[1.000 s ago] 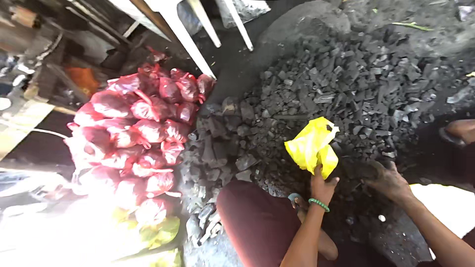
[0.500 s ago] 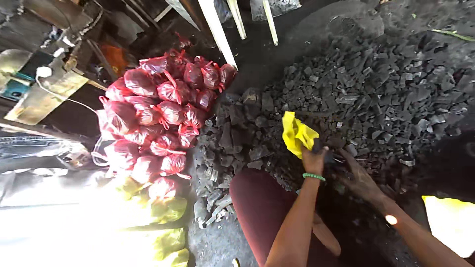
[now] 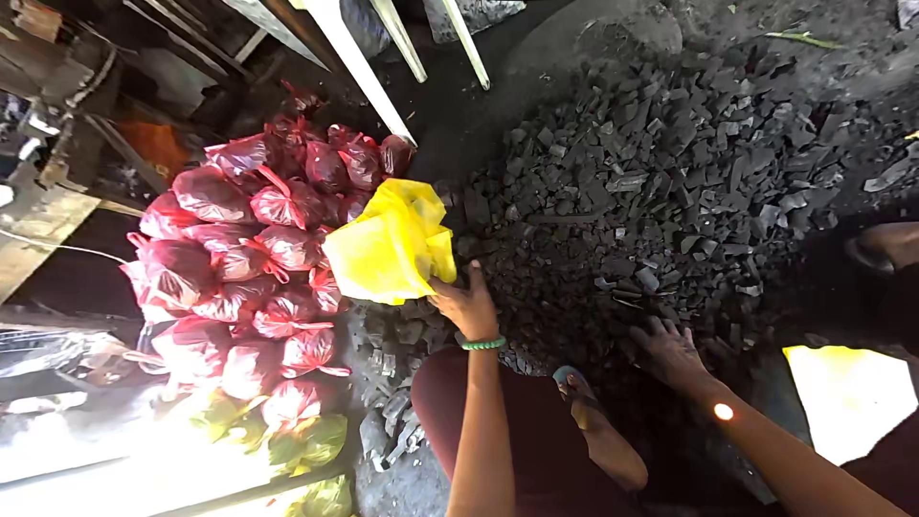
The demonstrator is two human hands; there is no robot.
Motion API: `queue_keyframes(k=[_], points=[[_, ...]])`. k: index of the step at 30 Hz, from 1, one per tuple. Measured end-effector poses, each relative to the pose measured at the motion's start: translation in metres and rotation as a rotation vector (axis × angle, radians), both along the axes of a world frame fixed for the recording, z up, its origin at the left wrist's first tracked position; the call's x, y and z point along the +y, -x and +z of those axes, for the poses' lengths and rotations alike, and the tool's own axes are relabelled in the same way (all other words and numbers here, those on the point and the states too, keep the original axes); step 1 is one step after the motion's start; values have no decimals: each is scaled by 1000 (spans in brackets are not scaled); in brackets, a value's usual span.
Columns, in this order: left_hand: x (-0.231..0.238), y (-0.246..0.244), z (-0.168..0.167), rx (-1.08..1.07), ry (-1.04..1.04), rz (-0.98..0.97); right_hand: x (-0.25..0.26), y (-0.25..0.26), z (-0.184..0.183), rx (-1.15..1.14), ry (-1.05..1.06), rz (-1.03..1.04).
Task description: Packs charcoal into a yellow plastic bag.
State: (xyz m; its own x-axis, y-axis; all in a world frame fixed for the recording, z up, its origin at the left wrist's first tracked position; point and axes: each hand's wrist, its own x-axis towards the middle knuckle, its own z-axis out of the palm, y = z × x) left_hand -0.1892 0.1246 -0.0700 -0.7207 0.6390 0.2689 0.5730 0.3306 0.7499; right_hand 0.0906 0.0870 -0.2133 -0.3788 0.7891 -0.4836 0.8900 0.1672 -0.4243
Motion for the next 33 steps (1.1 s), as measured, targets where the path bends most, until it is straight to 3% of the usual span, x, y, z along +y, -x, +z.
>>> queue_keyframes(k=[3, 7, 12, 15, 19, 22, 24, 26, 29, 33], points=[[-10, -48, -26, -206, -2, -199, 5, -4, 7, 48, 23, -211], [-31, -113, -44, -413, 332, -466, 16, -2, 27, 218, 79, -506], [-24, -129, -55, -565, 425, -514, 24, 22, 66, 490, -74, -486], [-21, -108, -40, -561, 351, -475, 34, 39, 81, 688, -117, -410], [-14, -54, 1, -478, 71, -337, 49, 47, 89, 881, -51, -297], [-37, 11, 46, -97, -94, -140, 66, 35, 71, 740, -37, -352], [-64, 59, 56, 66, -160, -12, 75, 20, 45, 533, -2, -431], [-92, 98, 45, 149, -183, 155, 86, 4, 14, 344, 42, -448], [-133, 130, 7, 236, 34, 389, 102, 0, -12, 199, 25, -334], [-160, 135, -45, -4, 342, 491, 133, 20, -17, 91, 66, -111]])
